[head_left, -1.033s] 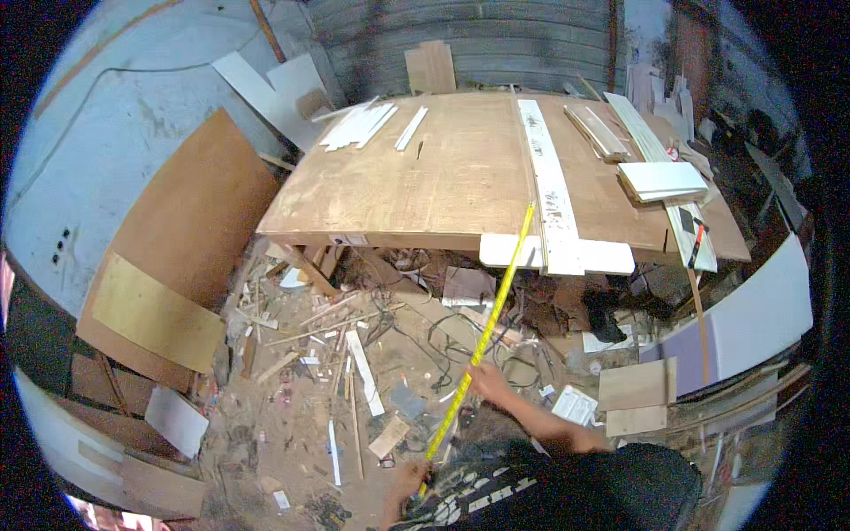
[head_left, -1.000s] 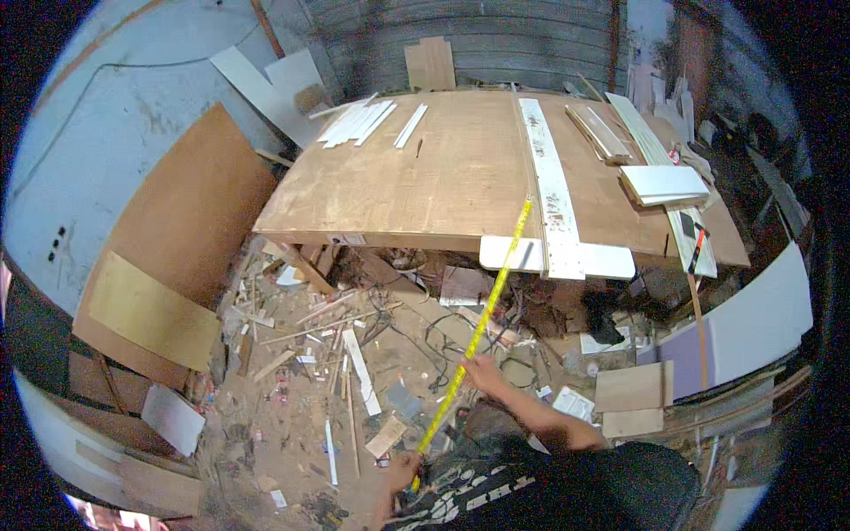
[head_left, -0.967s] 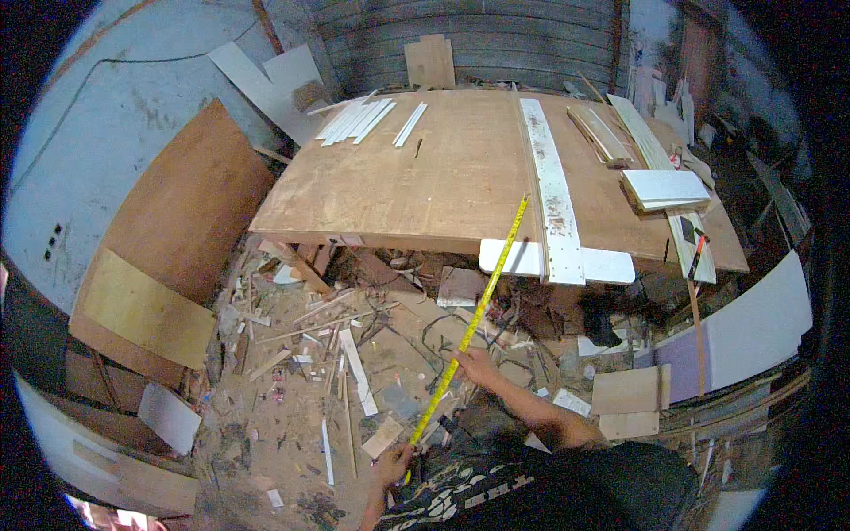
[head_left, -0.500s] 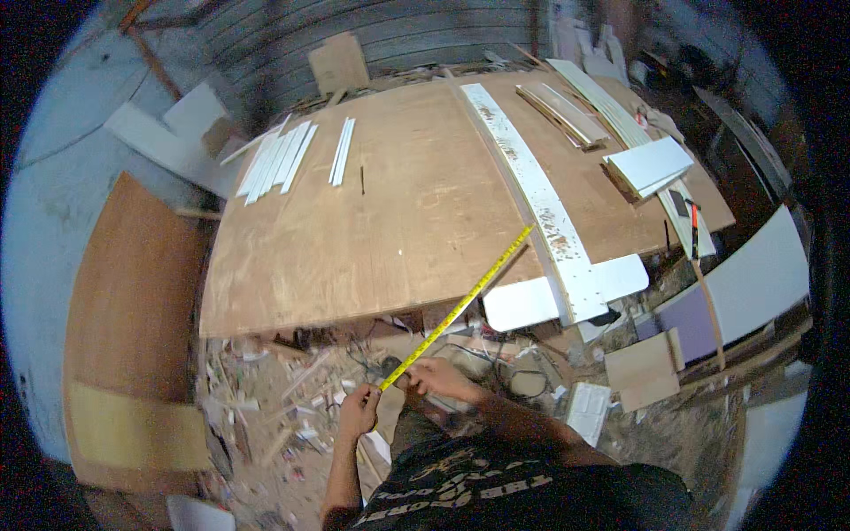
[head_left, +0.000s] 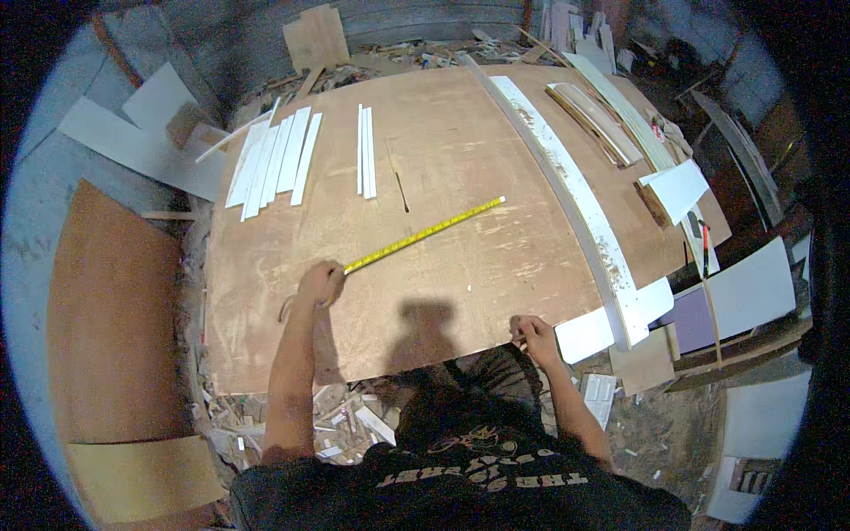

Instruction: The person measures a white panel with a tape measure, then uses a hammer to tap it into place on a workbench. They repeatedly pick up, align, and place white panels and wooden strips, adjusting their positions on the bench.

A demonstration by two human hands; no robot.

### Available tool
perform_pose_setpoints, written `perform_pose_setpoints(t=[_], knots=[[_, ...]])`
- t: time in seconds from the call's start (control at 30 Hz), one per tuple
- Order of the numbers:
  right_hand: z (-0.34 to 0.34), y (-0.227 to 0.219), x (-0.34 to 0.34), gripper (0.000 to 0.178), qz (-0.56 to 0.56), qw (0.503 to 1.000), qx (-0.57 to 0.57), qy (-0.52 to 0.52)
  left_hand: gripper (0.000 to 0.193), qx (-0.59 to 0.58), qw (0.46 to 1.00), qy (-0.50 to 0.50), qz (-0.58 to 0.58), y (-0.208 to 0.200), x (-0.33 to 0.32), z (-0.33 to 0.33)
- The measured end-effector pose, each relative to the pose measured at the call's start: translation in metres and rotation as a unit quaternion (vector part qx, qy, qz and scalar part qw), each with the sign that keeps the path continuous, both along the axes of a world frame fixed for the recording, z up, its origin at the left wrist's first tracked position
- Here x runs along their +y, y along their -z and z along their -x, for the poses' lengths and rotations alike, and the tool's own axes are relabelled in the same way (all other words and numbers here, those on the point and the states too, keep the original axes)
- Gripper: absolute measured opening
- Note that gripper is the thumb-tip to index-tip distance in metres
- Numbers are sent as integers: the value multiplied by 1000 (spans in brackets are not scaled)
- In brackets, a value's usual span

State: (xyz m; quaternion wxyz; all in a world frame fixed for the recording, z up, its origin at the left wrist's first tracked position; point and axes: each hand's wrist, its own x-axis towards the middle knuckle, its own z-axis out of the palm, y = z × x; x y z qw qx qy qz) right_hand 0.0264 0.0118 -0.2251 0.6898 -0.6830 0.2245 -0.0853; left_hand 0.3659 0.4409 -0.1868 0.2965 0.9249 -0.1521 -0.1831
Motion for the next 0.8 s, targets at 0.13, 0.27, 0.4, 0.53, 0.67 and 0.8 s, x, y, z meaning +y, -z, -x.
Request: perform_pose_setpoints(t=[0.13, 0.27, 0.4, 0.53, 0.67, 0.8], knots=[[-3, -15, 14, 29, 2, 994, 95, 50, 30, -95, 990, 101, -8, 7, -27, -55], [-82, -24, 32, 33, -127, 989, 67, 37, 29, -55, 985, 155, 60, 25, -74, -47], [-199, -12, 36, 40, -262, 959, 26, 109, 30, -69, 975, 206, 54, 30, -87, -20], [-267, 15, 24, 36, -184, 977, 76, 73, 29, 112, 986, 110, 58, 22, -66, -24], [-315, 42, 14, 30, -149, 982, 81, 83, 23, 137, 988, 18, 68, 16, -18, -56], [-367, 55, -15, 26, -124, 981, 134, 70, 27, -26, 996, 45, 78, 20, 28, -89]])
